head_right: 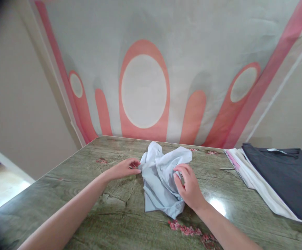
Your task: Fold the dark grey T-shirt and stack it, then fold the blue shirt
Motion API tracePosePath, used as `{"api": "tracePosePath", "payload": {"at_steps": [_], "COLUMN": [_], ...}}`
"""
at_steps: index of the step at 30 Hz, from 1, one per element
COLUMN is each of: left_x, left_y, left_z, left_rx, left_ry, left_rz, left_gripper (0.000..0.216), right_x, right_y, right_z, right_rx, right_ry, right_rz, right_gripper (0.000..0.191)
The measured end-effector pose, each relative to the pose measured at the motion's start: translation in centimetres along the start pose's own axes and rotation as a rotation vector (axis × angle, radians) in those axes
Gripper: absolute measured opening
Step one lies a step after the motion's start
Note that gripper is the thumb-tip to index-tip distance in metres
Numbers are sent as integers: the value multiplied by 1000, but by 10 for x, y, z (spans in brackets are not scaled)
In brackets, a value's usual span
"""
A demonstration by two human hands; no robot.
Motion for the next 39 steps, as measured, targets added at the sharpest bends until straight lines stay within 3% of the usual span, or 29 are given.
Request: {"api": "tracePosePath", "payload": {"at_steps": [3,5,9,12,15,17,19,22,23,26,28,31,33,36,38,39], "left_x": [0,-2,-3,-1,0,0,0,6,9,19,22,11,-5,-37,-59,-70], "left_y": [10,18,27,26,23,22,23,27,29,38,43,53,67,94,106,109], "left_z": [-4,-6,-2,11,23,27,32,48,55,78,89,95,92,81,74,71], "left_rx": [-16,-36,-111,-65,87,163,214,288,313,388,404,298,196,33,-45,-52], "left_ry": [-13,4,68,184,293,304,274,194,158,30,10,141,235,308,310,312], "left_rz": [-34,-36,-33,36,128,204,276,276,201,-176,-281,-104,7,64,117,137], "left_gripper": [43,38,20,13,8,11,15,24,26,29,29,31,54,98,101,90], "right_x": [5,10,10,-4,-22,-34,-44,-54,-55,-55,-54,-53,-54,-56,-57,-58], "right_y": [1,8,18,7,-15,-32,-48,-69,-74,-82,-85,-87,-90,-96,-104,-108], "right_z": [-17,-18,3,26,53,70,85,100,102,100,92,75,62,47,41,40], "right_rx": [90,127,96,-85,-466,-734,-885,-925,-925,-940,-948,-969,-997,-1003,-975,-959], "right_ry": [-68,-20,122,301,648,828,893,915,930,962,954,901,857,793,755,740], "right_rz": [-214,-354,-440,-336,-111,4,62,123,140,127,64,-44,-94,-112,-98,-89], "right_gripper": [25,26,14,14,12,8,3,10,11,9,6,6,11,18,20,20]}}
Point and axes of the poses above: each hand's wrist, its own x-axis away from the middle knuckle, its own y-axis out of the palm, z = x × y, the point moved 2 cm from there along -x, towards the middle knuckle, and after that the axes turned 13 degrees about x, right-handed, at the moved point
